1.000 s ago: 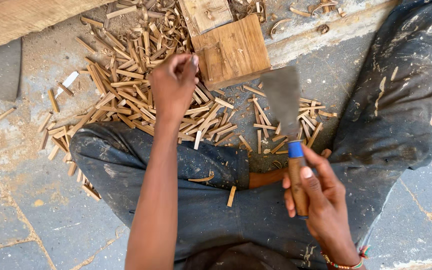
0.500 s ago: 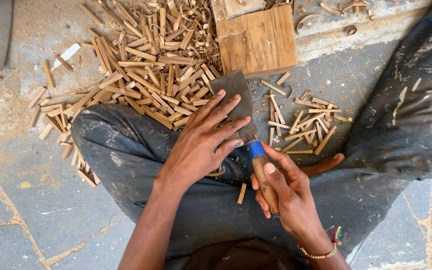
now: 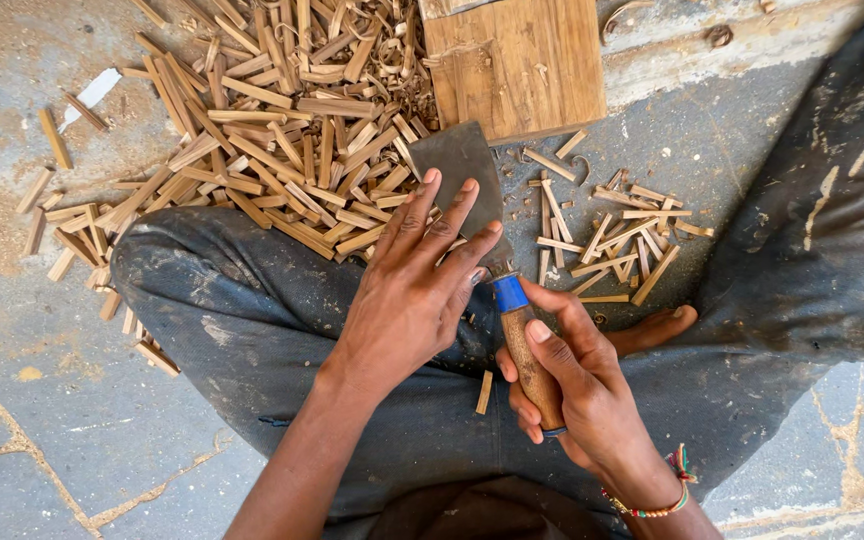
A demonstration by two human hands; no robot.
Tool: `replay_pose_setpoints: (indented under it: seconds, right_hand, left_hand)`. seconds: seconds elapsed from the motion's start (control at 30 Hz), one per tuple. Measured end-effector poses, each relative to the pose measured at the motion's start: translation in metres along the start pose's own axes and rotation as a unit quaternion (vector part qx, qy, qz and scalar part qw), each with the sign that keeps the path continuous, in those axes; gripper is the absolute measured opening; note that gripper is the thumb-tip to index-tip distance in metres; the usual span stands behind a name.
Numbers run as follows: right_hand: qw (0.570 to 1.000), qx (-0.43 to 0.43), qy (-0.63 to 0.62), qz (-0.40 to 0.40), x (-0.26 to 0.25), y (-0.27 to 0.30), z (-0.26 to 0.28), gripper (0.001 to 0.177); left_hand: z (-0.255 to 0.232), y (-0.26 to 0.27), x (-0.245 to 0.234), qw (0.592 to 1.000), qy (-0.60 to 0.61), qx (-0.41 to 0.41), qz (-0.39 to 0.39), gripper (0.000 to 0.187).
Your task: The person sits cross-legged on the floor and uses a chisel to carve small pieces of wood. They repeatedly pick up wood scraps, position them against a larger wooden block, and strike the chisel to shape the wood, creating a pile of shavings.
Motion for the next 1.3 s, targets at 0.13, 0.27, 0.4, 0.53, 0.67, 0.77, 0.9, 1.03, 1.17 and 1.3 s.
replay_pose_setpoints:
  seconds: [0.13, 0.27, 0.4, 0.53, 0.67, 0.77, 0.9, 1.03, 1.17, 1.3]
  right_hand:
    - [1.000, 0.015, -0.001, -0.014, 0.000, -0.002, 0.005, 0.047]
    - [1.000, -0.003, -0.004, -0.018, 0.011, -0.020, 0.015, 0.044]
    - [0.999, -0.025, 0.009, -0.030, 0.023, -0.050, 0.042, 0.039]
    - [0.999, -0.049, -0.005, -0.021, 0.030, -0.039, 0.041, 0.041]
    - [0.995, -0.097, 0.008, -0.016, 0.021, -0.012, 0.029, 0.043]
    - [0.995, -0.071, 0.041, -0.062, 0.008, 0.016, 0.007, 0.046]
    - [0.995, -0.032, 0.032, -0.088, -0.006, 0.022, -0.018, 0.045]
    - [0.997, -0.042, 0.019, -0.069, -0.005, 0.019, -0.018, 0.044]
    - [0.999, -0.025, -0.005, -0.040, 0.004, 0.007, -0.006, 0.045]
    - [0.999, -0.017, -0.009, -0.038, 0.010, -0.001, 0.000, 0.045]
  left_hand:
    - [0.001, -0.001, 0.003, 1.000, 0.007, 0.001, 0.001, 0.044]
    - [0.022, -0.004, 0.014, 1.000, 0.011, 0.010, -0.017, 0.048]
    - [0.053, -0.031, 0.018, 0.997, -0.051, 0.052, 0.005, 0.055]
    - [0.047, -0.038, 0.012, 0.989, -0.125, 0.029, 0.075, 0.070]
    - [0.009, -0.020, 0.010, 0.995, -0.093, 0.026, -0.009, 0.071]
    - [-0.026, 0.001, 0.013, 0.995, -0.083, 0.025, -0.056, 0.070]
    - [-0.041, 0.019, 0.021, 0.998, -0.013, 0.001, -0.062, 0.065]
    - [-0.039, 0.020, 0.017, 0.997, -0.009, -0.011, -0.070, 0.063]
    - [-0.026, 0.010, 0.011, 0.998, -0.029, -0.010, -0.063, 0.063]
    - [-0.016, 0.006, 0.014, 0.999, -0.026, -0.015, -0.041, 0.062]
Point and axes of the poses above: each hand's wrist, its own y-axis away from the middle knuckle, its own x-axis out of the palm, z = x × y, the point moved 5 cm from there along -y, towards the middle knuckle, and after that the axes turned 14 degrees about x, right-handed, at the moved point
